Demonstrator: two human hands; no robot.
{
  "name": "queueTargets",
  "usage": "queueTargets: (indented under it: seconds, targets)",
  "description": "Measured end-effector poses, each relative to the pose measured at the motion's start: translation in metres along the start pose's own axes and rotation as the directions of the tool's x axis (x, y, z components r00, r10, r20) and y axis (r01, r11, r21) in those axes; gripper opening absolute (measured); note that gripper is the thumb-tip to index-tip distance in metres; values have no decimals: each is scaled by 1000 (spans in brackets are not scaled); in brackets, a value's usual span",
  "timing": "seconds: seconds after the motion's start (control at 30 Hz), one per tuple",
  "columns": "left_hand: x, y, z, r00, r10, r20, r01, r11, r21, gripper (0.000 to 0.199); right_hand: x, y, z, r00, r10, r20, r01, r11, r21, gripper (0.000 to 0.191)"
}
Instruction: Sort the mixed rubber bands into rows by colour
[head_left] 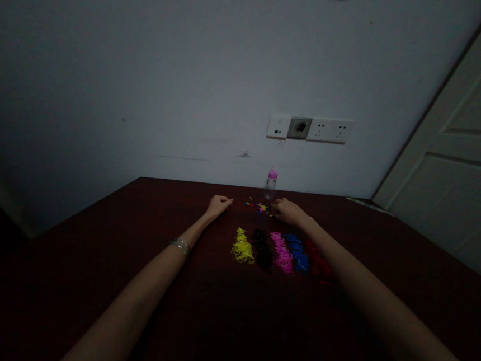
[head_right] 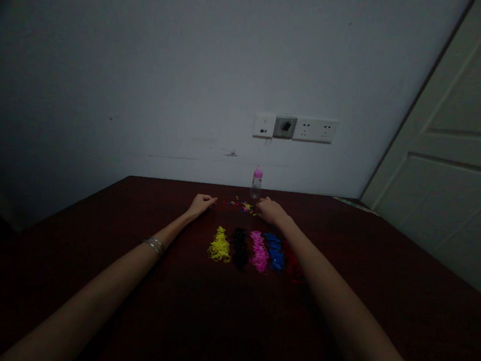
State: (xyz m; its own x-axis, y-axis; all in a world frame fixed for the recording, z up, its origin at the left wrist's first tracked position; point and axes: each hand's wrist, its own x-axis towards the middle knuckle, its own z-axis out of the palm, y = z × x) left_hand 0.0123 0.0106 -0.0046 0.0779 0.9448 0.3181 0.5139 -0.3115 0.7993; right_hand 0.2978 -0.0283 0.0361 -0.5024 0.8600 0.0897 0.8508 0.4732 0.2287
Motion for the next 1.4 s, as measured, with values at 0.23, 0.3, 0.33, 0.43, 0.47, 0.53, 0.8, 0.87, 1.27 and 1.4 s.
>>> queueTargets:
  seconds: [0.23, 0.3, 0.33, 0.43, 0.47, 0.53, 0.8, 0.87, 1.27, 1.4]
  targets:
    - [-3, 4, -2, 1000, -11, 2, 11, 1000, -7, 34, 0, -5, 0, 1000, -1, -29, 1, 1000, 3, 28]
    - [-3, 4, -2, 1000, -8, -1, 8, 1000, -6, 34, -2, -5, -2, 999, 10, -45, -9, 999, 30, 27]
    - [-3, 4, -2, 1000, -7, -2, 7, 1000, -2, 34, -3, -5, -3, 999, 13, -53, -10, 999, 50, 26]
    - [-3, 4, -2, 1000, -7, 3, 7, 1000, 4, 34, -7, -9, -10, 996, 7, -86, 6, 990, 139, 23]
    - [-3, 4, -2, 1000, -3, 5, 3, 1000, 5, 34, -8, -12, -13, 995, 1, -103, 17, 984, 177, 21]
    - [-2, 3, -1, 1000, 7, 4, -7, 1000, 12, 35, -10, -21, -19, 988, -18, -150, 59, 960, 273, 18]
    - [-3, 4, -1, 1000, 13, -3, -13, 1000, 8, 36, -15, -83, -36, 937, -253, -242, 348, 758, 552, 6]
    - [-4, 6, -2, 1000, 11, -2, -11, 1000, 1, 36, -17, -91, -38, 936, -287, -204, 352, 754, 554, 6]
    - [-3, 3, -1, 1000, 2, 6, -2, 1000, 17, 33, -40, -18, -14, 944, 41, -329, 157, 817, 555, 19]
    - [-1, 1, -1, 999, 24, -23, -24, 1000, 14, 31, -66, 37, 22, 935, 239, -263, -116, 905, 410, 27]
